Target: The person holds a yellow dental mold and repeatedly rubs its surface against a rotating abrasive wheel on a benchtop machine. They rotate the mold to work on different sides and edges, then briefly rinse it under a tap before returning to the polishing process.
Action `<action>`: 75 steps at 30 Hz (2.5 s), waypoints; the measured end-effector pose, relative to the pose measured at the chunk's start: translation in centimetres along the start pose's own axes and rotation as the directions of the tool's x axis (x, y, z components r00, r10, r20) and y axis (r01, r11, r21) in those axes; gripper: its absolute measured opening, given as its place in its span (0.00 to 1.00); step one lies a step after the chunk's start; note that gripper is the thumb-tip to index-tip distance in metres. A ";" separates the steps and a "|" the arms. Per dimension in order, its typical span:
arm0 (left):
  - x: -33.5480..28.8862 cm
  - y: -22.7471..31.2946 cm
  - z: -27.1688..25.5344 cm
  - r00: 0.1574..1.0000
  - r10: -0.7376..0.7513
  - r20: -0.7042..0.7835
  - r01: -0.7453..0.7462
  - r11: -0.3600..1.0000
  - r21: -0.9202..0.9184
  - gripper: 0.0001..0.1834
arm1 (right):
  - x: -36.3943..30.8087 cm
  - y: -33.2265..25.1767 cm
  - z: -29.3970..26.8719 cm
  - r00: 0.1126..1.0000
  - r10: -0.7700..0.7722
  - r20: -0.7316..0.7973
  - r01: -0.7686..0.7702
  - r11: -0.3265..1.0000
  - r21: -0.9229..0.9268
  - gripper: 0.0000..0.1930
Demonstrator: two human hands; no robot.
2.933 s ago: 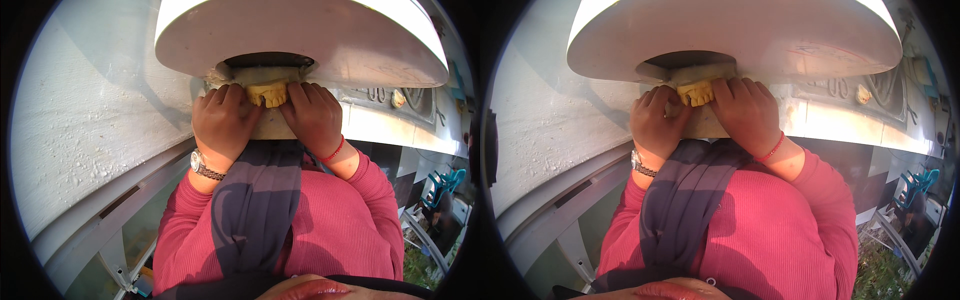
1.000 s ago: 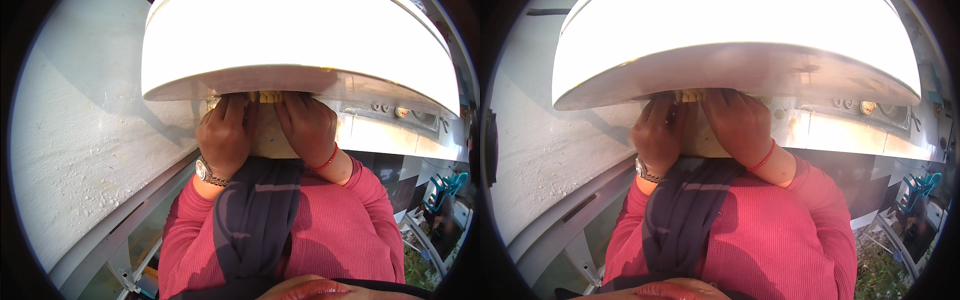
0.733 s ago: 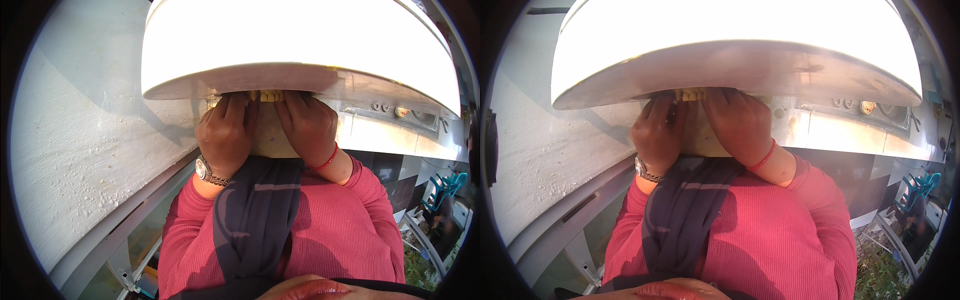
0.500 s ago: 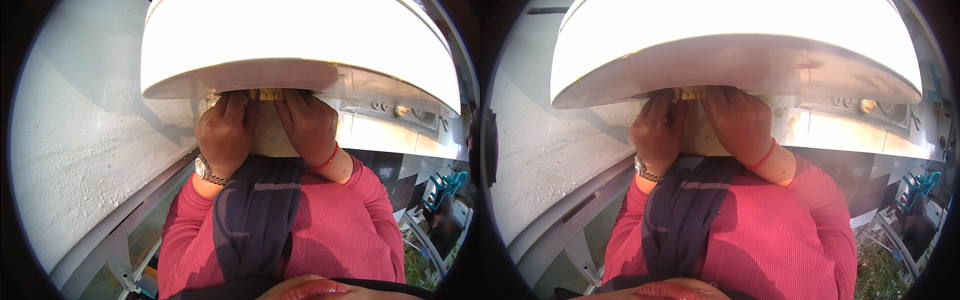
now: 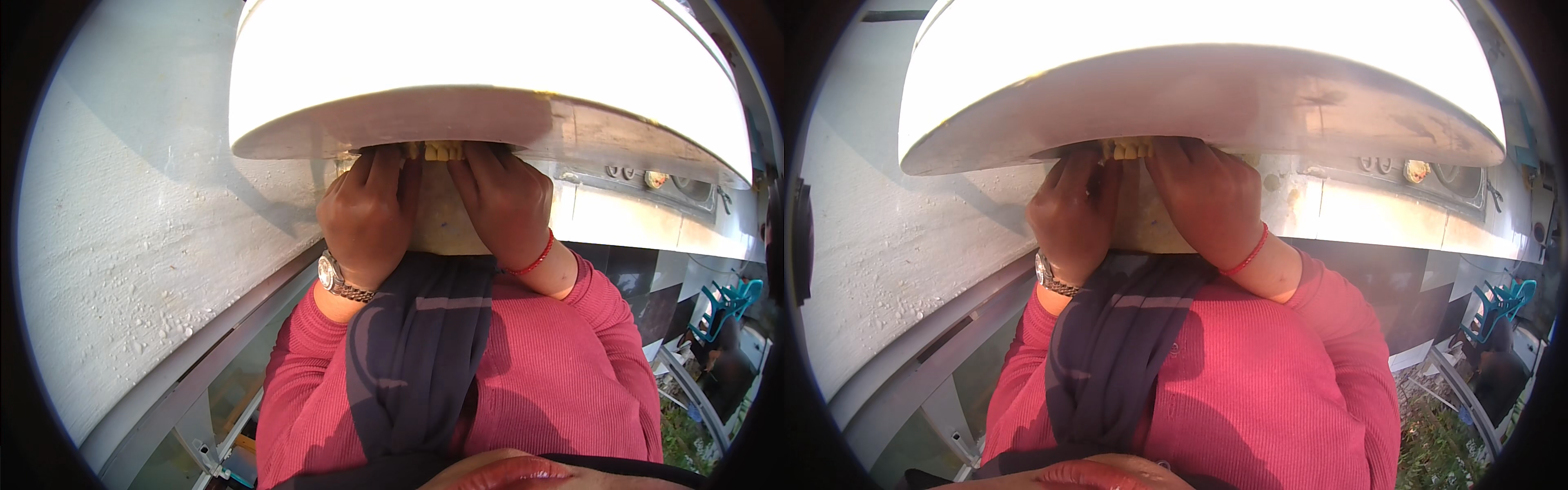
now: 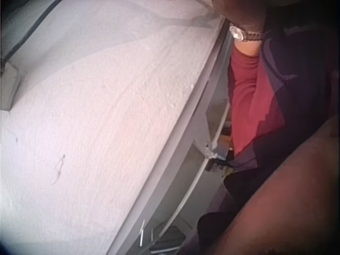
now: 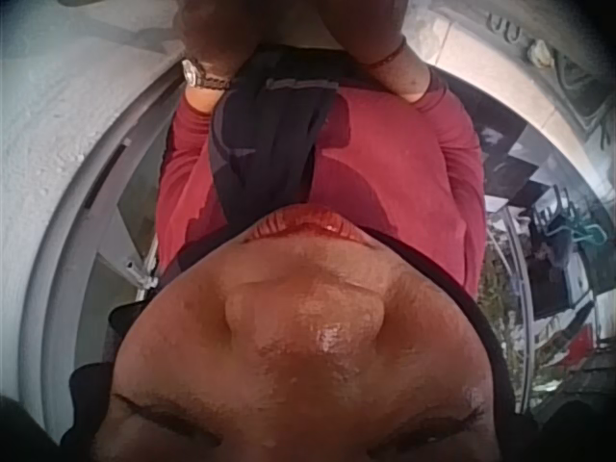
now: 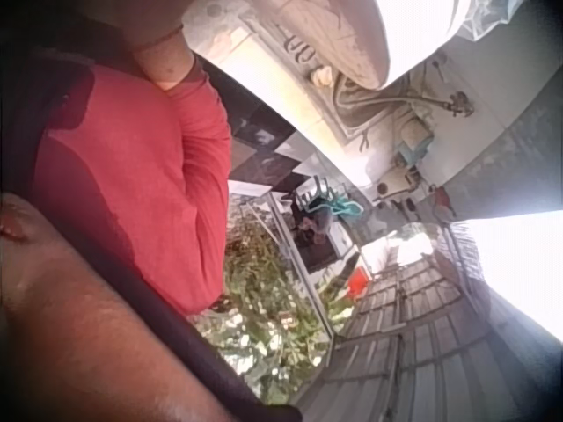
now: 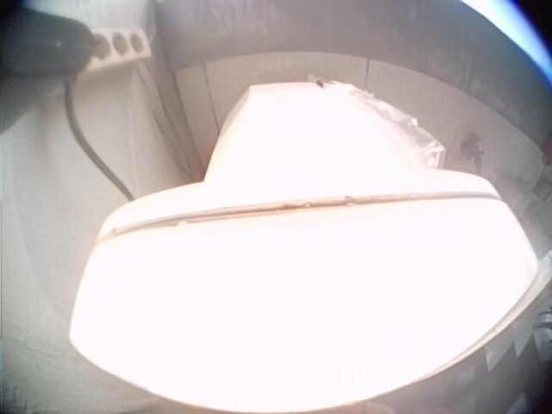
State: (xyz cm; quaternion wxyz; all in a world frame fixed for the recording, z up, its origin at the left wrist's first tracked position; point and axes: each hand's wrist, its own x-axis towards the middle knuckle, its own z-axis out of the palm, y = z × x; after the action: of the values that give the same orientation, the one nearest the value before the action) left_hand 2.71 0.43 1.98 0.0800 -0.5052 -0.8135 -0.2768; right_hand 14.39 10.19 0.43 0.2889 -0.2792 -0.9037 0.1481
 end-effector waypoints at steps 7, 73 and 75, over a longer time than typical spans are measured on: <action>0.1 0.2 -0.1 0.999 -0.035 -0.005 0.035 0.999 -0.023 0.08 | 0.0 0.0 -0.1 1.000 0.003 0.010 -0.003 1.000 0.007 0.10; -0.1 -0.1 0.1 0.995 -0.044 -0.095 0.036 0.995 -0.089 0.08 | 0.2 -0.2 -0.1 0.999 -0.007 -0.046 0.010 0.998 0.063 0.09; -0.4 -0.1 -0.1 0.990 -0.040 -0.136 0.023 0.992 -0.124 0.08 | 0.1 -0.2 -0.3 0.998 -0.017 -0.055 0.021 0.997 0.077 0.09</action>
State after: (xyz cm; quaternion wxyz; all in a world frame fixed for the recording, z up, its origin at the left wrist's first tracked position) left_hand 2.81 0.07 1.86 0.1007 -0.4757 -0.7955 -0.3615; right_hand 14.43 10.10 0.75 0.3255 -0.2631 -0.8917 0.1726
